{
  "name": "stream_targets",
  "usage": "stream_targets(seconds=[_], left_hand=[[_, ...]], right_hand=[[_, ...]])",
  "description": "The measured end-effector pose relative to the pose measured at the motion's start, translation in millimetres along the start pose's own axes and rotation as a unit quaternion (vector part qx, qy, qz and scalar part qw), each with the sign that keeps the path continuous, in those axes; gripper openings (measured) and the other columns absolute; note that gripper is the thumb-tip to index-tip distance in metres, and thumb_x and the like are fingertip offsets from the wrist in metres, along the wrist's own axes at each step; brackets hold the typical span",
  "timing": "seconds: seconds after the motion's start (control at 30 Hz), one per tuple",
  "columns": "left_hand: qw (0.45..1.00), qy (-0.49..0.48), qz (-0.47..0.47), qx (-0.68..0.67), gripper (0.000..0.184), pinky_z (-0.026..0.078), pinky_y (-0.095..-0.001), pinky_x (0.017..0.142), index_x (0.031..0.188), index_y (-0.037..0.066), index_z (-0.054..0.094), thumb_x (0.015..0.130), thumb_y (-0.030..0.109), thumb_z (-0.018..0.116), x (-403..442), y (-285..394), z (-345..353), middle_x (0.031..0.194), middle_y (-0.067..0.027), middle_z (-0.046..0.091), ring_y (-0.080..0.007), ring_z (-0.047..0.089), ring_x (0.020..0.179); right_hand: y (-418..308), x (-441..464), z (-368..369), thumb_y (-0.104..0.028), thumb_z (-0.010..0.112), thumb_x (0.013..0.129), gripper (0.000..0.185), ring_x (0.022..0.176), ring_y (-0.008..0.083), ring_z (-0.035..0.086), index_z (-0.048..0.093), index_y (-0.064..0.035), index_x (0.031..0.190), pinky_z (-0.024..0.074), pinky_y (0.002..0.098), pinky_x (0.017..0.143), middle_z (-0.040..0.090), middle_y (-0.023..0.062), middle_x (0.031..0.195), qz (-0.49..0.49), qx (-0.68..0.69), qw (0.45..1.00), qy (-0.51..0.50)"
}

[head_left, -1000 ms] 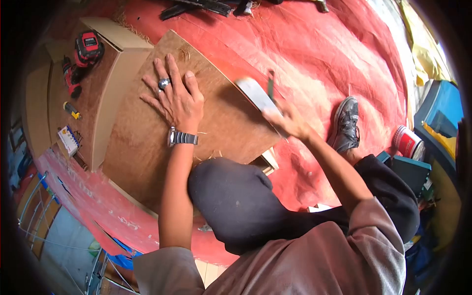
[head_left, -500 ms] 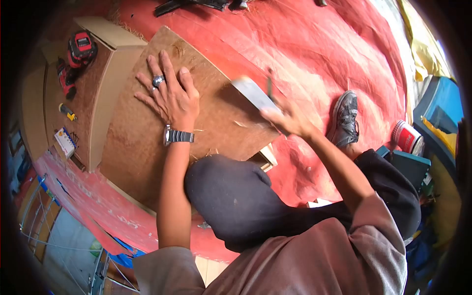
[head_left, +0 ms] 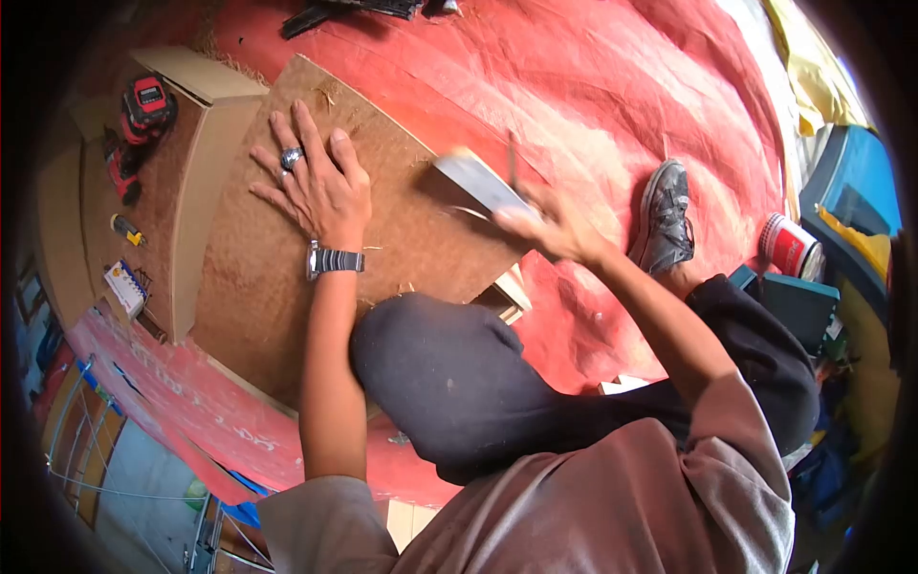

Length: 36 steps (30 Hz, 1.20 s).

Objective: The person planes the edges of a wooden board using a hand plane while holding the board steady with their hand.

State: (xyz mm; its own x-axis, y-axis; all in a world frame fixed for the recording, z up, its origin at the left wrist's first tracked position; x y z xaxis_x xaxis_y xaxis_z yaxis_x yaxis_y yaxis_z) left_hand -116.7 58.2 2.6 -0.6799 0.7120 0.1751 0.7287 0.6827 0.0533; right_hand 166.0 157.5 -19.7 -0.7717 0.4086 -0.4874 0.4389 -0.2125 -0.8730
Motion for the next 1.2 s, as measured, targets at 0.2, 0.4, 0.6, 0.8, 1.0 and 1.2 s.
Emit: stream_targets(seconds=[0.2,0.4,0.6,0.8,1.0,1.2], left_hand=[[1.0,-0.014,-0.003,0.001,0.062,0.014,-0.0806,0.114,0.163,0.021,0.038,0.106,0.047,0.041,1,0,1,0.17,-0.0128,0.032,-0.0583,0.025,0.151],[1.0,-0.005,0.002,0.007,0.063,0.016,-0.0784,0.116,0.165,0.026,0.032,0.107,0.05,0.038,2,0,2,0.171,-0.0103,0.03,-0.0579,0.025,0.151],[1.0,-0.004,0.002,0.016,0.063,0.016,-0.0784,0.116,0.165,0.027,0.032,0.107,0.049,0.039,3,1,2,0.171,-0.0097,0.031,-0.058,0.025,0.151],[1.0,-0.003,0.01,0.0,0.062,0.016,-0.0813,0.113,0.163,0.023,0.038,0.106,0.047,0.041,2,1,0,0.17,-0.012,0.034,-0.0595,0.028,0.149],[1.0,-0.001,0.003,0.002,0.063,0.016,-0.0808,0.114,0.162,0.021,0.039,0.106,0.049,0.041,3,2,0,0.169,-0.0137,0.034,-0.0592,0.028,0.149],[1.0,-0.02,-0.005,0.006,0.063,0.014,-0.0797,0.115,0.163,0.022,0.038,0.106,0.048,0.041,4,4,-2,0.17,-0.0129,0.033,-0.0585,0.027,0.15]], right_hand=[[-76,143,23,-0.071,0.065,0.09,0.078,0.09,0.026,0.068,0.07,-0.0004,0.124,0.0533,0.0418,0.081,0.072,0.0162,0.096,-0.105,-0.053,0.993,0.019],[6,-18,-1,-0.063,0.065,0.095,0.075,0.109,0.0302,0.07,0.065,0.0007,0.134,0.0521,0.0435,0.097,0.074,0.0196,0.11,-0.016,-0.052,0.998,0.015],[-48,70,11,-0.066,0.066,0.093,0.077,0.102,0.03,0.071,0.069,0.0013,0.128,0.0541,0.0438,0.089,0.074,0.0234,0.109,-0.075,-0.054,0.995,0.029],[-15,51,10,-0.068,0.067,0.09,0.08,0.099,0.0315,0.071,0.068,0.0008,0.13,0.0549,0.0446,0.088,0.075,0.0208,0.108,-0.025,-0.095,0.994,0.039],[16,-14,-1,-0.055,0.068,0.097,0.07,0.116,0.0257,0.068,0.063,-0.0001,0.14,0.0512,0.0413,0.101,0.074,0.0177,0.121,0.047,0.028,0.998,-0.014],[-65,157,23,-0.072,0.061,0.093,0.077,0.08,0.0162,0.057,0.074,0.0021,0.112,0.0483,0.036,0.071,0.063,0.0041,0.083,0.02,0.045,0.999,-0.019]])
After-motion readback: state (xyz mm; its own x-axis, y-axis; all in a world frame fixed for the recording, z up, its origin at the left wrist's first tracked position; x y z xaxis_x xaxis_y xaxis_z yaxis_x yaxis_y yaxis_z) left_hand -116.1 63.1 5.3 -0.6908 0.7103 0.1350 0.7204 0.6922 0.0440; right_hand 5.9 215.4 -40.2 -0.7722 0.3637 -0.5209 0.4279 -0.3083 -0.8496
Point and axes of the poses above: each hand's wrist, its own x-axis towards the middle knuckle, its own z-axis out of the palm, y = z × x, the point moved 4 cm from there along x, towards the middle knuckle
